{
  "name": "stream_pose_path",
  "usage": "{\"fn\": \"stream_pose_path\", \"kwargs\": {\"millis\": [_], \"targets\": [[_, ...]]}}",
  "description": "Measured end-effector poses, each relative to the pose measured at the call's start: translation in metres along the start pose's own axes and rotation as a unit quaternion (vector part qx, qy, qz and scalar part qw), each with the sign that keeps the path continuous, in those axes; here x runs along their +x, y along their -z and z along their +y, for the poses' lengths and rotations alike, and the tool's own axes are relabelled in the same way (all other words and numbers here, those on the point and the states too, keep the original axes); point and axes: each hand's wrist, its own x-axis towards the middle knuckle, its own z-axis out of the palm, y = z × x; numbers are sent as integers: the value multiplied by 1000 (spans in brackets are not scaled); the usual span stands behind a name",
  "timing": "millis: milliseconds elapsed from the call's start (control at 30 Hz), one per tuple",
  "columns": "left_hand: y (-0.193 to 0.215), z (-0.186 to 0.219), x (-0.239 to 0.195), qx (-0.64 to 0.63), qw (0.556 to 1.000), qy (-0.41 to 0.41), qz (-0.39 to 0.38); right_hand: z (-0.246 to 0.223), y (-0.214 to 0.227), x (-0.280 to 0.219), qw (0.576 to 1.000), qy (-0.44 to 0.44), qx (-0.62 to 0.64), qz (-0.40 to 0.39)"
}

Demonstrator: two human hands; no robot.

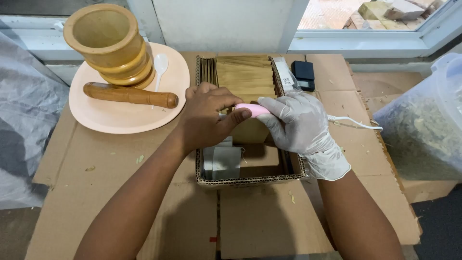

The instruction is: Sealing small white packets with a handheld heat sealer and placing them into brown paper bags as part of a packaging process.

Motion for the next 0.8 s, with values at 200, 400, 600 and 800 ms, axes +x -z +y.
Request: {"fn": "stream_pose_path", "kwargs": {"millis": [200,400,600,800], "targets": [[1,-1,0,1,1000,-5,0,-1,1,0,1000,1,-11,1],[1,0,1,-8,1000,-11,1,-2,2,1,1000,-1,-7,-1],[1,0,0,0,1000,2,-13,-1,1,-1,1000,-2,-7,-1],[1,0,0,2,1000,0,-5,-2,1,0,1000,-5,-4,1]]}}
